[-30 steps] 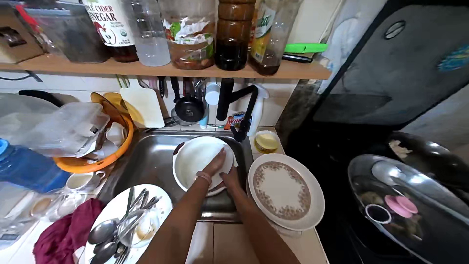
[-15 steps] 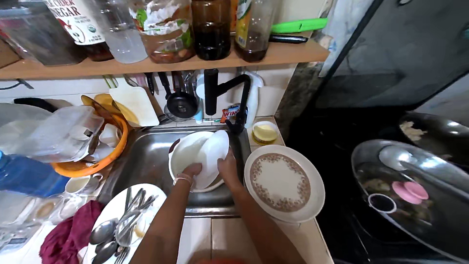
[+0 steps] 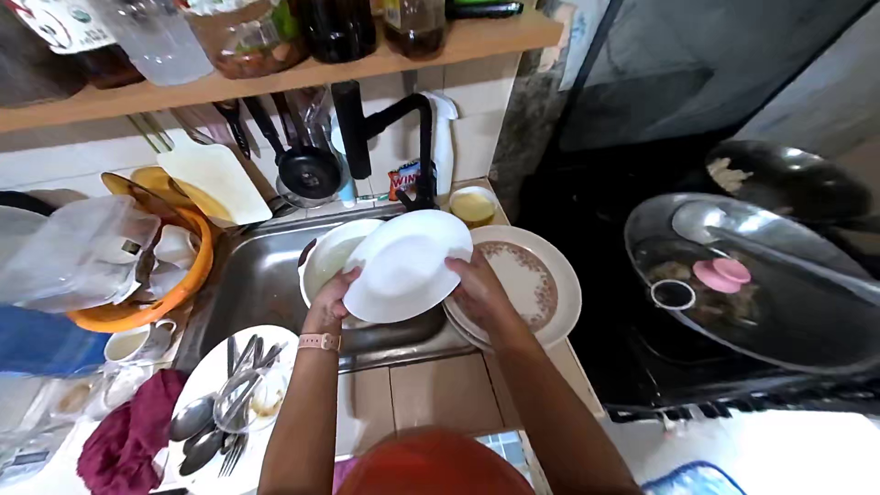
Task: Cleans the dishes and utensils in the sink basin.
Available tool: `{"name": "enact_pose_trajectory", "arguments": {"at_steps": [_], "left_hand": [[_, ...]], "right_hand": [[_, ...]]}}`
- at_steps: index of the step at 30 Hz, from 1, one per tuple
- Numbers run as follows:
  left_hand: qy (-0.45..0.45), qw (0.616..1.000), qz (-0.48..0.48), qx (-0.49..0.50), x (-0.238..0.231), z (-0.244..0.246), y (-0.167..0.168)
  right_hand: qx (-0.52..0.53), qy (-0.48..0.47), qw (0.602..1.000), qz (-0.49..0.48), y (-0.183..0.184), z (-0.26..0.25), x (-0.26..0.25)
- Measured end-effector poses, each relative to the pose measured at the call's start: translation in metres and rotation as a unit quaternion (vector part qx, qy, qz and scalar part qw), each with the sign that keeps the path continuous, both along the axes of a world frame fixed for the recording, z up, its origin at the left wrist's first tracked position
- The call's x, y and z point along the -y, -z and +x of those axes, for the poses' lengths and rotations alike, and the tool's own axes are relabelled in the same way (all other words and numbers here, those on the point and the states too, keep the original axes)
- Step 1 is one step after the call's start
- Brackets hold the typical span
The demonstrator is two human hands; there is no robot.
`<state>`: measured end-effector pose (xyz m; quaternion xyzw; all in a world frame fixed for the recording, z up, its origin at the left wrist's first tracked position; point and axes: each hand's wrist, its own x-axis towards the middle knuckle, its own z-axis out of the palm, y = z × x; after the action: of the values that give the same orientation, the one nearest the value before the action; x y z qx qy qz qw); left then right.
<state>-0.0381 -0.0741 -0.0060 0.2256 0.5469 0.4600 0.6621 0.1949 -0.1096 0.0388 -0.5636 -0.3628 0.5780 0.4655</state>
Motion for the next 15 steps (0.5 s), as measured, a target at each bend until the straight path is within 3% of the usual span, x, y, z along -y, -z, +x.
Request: {"name": "enact_pose_trajectory", "arguments": {"at_steps": [4, 8, 12, 15], "left_hand": [[-0.022, 0.999, 0.032, -0.019, 0.011, 0.007, -0.01], [-0.047, 0.997, 0.049, -0.042, 0.018, 0.005, -0.018], [-0.063, 0.988, 0.096, -0.105, 0.023, 0.0, -0.026], [-0.076, 0.977, 0.104, -0.169, 0.029, -0.001, -0.034]], "right_hand": [[0.218, -0.018, 0.972, 0.081, 0.008, 0.05, 0.024], [0.358, 0.157, 0.916, 0.085, 0.051, 0.108, 0.064], [0.284, 0.251, 0.925, -0.016, 0.091, 0.127, 0.097], [0.159, 0.25, 0.952, -0.083, 0.089, 0.112, 0.105]]}}
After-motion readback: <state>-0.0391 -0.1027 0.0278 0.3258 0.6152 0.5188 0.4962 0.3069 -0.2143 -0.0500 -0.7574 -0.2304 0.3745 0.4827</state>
